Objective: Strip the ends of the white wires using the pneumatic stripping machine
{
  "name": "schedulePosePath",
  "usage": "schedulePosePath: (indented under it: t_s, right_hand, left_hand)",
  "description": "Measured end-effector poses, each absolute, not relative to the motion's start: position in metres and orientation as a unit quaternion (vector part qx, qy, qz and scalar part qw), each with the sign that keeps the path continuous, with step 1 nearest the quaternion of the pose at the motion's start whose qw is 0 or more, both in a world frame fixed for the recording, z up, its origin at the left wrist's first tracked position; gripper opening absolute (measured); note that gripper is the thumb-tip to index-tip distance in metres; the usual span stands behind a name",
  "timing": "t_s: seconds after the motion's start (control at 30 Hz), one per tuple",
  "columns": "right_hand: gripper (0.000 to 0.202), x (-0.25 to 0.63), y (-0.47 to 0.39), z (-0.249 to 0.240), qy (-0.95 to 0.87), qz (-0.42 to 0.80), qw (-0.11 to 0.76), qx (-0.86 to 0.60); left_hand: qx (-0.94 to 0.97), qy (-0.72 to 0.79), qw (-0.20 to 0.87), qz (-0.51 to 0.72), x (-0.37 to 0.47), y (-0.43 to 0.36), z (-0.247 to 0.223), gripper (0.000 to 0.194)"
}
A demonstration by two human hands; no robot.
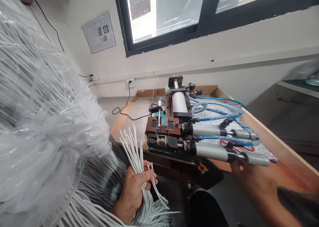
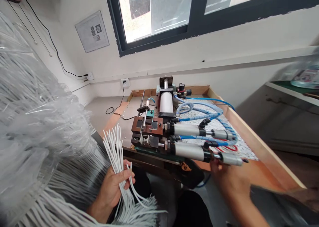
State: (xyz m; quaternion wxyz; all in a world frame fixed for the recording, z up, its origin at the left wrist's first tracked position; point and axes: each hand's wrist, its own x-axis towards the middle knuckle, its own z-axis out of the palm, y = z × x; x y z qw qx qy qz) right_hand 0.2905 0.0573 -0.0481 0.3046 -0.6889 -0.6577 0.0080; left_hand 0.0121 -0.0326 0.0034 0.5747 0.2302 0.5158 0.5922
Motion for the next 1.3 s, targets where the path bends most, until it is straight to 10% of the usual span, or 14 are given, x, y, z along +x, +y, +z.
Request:
schedulePosePath:
  t_s: [0.23,1.03,1.3]
  right_hand:
    - [0.02,0.161,-0.03,-0.058,-0.716,0.414,0.424,-0.369]
    - [0.021,0.121,-0.003,-0.057,-0.793,0.116,0.504,-0.322]
    - [0.009,0.122,0.001,-0.046,-0.67,0.389,0.506,-0.379]
  left_hand:
    - [0.235,0.53,0.558,0.593,0.014,-0.024,0.002,0.023]
    - [0.243,0.543,0.476,0.648,-0.004,-0.003,-0.001,0.017]
    - [0.263,0.54,0.463,0.651,-0.007,0.001,-0.002,0.014]
